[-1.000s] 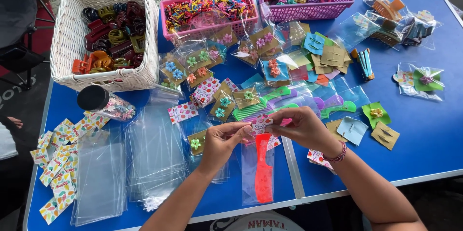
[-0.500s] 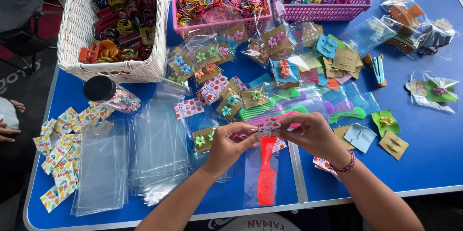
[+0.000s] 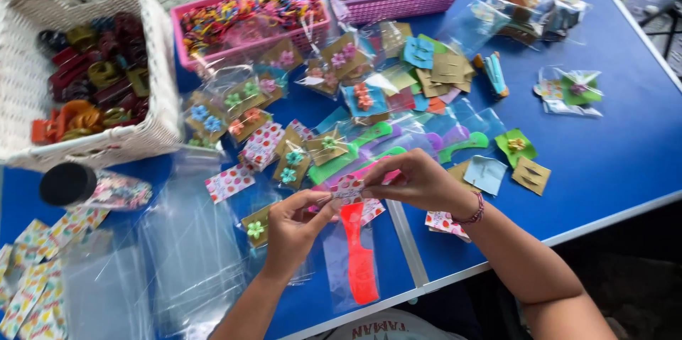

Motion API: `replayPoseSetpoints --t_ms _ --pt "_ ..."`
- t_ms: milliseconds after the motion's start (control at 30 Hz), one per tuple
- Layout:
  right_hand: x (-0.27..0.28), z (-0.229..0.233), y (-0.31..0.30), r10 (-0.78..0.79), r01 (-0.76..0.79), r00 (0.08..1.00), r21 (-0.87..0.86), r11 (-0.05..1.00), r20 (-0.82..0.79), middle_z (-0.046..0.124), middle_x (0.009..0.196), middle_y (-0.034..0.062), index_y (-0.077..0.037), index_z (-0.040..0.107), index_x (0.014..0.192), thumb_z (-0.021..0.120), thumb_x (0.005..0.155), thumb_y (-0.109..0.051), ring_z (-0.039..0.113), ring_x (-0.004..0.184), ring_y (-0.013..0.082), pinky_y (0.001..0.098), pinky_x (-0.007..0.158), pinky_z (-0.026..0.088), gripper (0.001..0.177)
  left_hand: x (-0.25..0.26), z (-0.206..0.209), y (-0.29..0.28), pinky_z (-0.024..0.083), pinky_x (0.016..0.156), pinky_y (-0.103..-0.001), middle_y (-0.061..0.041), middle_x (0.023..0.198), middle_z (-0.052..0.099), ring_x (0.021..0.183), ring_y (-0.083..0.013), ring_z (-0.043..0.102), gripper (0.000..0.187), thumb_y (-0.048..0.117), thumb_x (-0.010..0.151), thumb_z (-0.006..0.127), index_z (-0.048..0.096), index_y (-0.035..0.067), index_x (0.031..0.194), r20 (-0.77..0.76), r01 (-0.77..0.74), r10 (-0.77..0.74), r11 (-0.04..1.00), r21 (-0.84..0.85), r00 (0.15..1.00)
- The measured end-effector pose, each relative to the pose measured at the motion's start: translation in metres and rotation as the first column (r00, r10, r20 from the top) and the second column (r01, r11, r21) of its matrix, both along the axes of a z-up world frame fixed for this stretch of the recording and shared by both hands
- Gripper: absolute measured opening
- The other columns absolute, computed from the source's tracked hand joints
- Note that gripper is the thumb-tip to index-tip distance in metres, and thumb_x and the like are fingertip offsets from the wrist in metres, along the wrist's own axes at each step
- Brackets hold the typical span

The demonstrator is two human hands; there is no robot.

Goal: Packaging various hair accessories like combs and clips into plastic bags and stapling them with labels.

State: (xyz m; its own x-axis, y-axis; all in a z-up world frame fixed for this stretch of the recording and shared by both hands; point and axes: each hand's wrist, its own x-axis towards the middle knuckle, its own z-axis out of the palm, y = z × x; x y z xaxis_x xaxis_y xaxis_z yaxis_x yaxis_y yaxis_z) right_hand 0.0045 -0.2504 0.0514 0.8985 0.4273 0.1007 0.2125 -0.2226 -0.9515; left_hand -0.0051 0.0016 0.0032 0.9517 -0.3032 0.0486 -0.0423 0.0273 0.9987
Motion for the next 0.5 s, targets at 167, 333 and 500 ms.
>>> replayPoseSetpoints --t_ms 167,333,500 --pt "0.014 0.002 -0.059 -0.140 0.161 0.971 -0.100 0.982 0.192 0.080 0.100 0.0073 -0.010 0.074 0.113 0.073 0.092 -0.006 0.080 0.091 0.0174 0.0285 0.077 0.071 0.022 0.001 -0.014 0.001 0.065 0.054 -0.026 -0.013 0.088 0.084 0.069 -0.0202 0.083 0.025 0.021 0.080 0.083 0.079 0.003 0.099 -0.120 -0.058 0.055 0.998 -0.018 0.991" --pt "0.038 0.008 -0.129 -0.412 0.521 0.833 -0.273 0.808 0.369 0.075 0.116 0.0120 -0.006 0.072 0.117 0.071 0.098 -0.013 0.075 0.102 0.0211 0.0286 0.076 0.066 0.020 -0.002 -0.016 0.007 0.064 0.055 -0.029 -0.011 0.083 0.084 0.076 -0.0164 0.083 0.030 0.024 0.083 0.080 0.077 0.004 0.104 -0.157 -0.043 0.039 0.999 -0.021 0.987" --pt "0.071 -0.054 -0.199 -0.594 0.616 0.729 -0.705 0.353 0.340 0.057 0.136 0.0259 -0.003 0.055 0.146 0.068 0.098 -0.027 0.041 0.132 0.0440 0.0566 0.105 0.039 0.055 -0.001 -0.005 0.004 0.067 0.057 -0.025 -0.013 0.085 0.085 0.072 -0.0206 0.085 0.028 0.021 0.081 0.082 0.080 0.002 0.102 -0.095 -0.043 0.044 0.999 0.010 0.994"
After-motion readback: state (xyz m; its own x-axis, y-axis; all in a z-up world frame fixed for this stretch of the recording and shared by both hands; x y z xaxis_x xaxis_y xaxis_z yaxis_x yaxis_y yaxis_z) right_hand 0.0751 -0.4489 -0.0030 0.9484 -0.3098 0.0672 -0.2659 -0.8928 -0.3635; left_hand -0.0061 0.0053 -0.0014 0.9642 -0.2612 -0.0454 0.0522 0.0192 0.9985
